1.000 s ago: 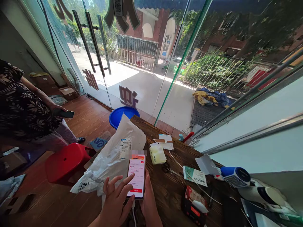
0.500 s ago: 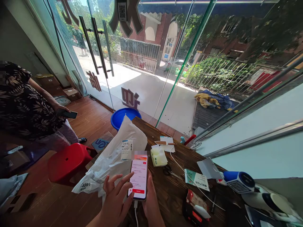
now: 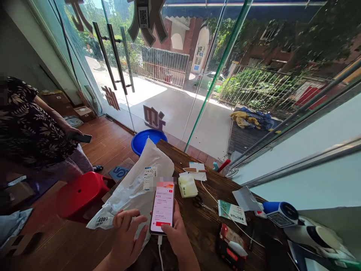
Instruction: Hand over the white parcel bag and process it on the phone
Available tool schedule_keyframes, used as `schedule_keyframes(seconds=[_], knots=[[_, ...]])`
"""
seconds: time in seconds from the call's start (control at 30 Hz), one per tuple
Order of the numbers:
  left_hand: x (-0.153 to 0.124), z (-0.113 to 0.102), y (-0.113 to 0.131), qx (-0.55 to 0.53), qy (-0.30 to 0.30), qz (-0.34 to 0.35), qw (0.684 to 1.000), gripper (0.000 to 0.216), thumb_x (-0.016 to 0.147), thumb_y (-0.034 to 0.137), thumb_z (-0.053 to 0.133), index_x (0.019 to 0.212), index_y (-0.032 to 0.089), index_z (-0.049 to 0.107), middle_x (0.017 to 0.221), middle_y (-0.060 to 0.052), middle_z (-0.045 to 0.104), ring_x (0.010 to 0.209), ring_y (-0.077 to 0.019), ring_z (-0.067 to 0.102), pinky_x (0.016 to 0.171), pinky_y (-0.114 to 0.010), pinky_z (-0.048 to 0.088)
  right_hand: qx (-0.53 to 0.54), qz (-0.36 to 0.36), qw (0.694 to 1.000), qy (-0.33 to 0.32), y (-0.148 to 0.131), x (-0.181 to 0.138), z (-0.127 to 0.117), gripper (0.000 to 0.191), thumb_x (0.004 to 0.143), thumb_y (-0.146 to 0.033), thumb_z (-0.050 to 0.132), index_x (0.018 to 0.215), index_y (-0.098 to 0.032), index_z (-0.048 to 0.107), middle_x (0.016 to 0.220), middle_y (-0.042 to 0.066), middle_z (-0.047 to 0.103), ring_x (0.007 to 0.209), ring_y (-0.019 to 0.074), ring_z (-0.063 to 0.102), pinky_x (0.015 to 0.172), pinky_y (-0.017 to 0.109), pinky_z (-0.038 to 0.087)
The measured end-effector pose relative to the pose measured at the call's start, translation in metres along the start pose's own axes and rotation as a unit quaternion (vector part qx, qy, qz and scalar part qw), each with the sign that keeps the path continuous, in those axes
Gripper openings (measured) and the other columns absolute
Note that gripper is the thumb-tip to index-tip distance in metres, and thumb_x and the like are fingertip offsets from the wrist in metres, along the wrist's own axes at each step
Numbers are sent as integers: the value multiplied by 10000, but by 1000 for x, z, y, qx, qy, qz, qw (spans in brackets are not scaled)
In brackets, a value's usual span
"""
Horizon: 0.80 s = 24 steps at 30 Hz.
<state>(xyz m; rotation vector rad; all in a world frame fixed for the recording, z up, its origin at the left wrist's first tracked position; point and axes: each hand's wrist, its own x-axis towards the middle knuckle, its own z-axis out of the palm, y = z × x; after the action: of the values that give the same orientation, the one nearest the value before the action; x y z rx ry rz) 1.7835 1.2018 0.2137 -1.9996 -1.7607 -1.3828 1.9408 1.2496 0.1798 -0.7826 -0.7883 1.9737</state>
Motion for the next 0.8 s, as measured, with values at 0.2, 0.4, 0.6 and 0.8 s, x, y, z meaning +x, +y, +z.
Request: schedule_keyframes(seconds=[0.2, 0.4, 0.6, 0.8], knots=[[1, -2, 2, 3, -19, 24, 1000, 187, 922, 226, 437, 911, 209, 623, 911, -54, 545, 885, -212, 429, 946, -391, 239, 5, 5, 1000, -10, -4, -1, -1, 1005, 661, -249, 756, 1441, -234, 121, 1346, 130, 555, 1161, 289, 576, 937, 411, 474], [1, -1, 4, -7, -4, 9, 1000, 202, 929, 237, 426, 887, 215, 623, 889, -49, 551, 878, -210, 431, 945, -387, 246, -8, -4, 1000, -8, -4, -1, -1, 1006, 666, -245, 748, 1441, -224, 106, 1309, 130, 581, 1145, 276, 587, 931, 394, 475], [0, 2, 5, -9, -1, -2, 1000, 197, 928, 250, 434, 872, 224, 621, 889, -45, 570, 868, -208, 441, 939, -397, 256, -19, -8, 1000, 0, -6, -3, -2, 1043, 672, -250, 748, 1463, -246, 68, 1358, 136, 535, 1151, 287, 583, 946, 423, 477], [4, 0, 6, -3, 4, 13, 1000, 190, 923, 234, 441, 863, 220, 621, 880, -41, 586, 863, -203, 450, 924, -393, 266, -14, -3, 1000, 12, -8, -5, -2, 1057, 663, -235, 745, 1472, -249, 65, 1333, 131, 557, 1145, 294, 589, 940, 438, 490]])
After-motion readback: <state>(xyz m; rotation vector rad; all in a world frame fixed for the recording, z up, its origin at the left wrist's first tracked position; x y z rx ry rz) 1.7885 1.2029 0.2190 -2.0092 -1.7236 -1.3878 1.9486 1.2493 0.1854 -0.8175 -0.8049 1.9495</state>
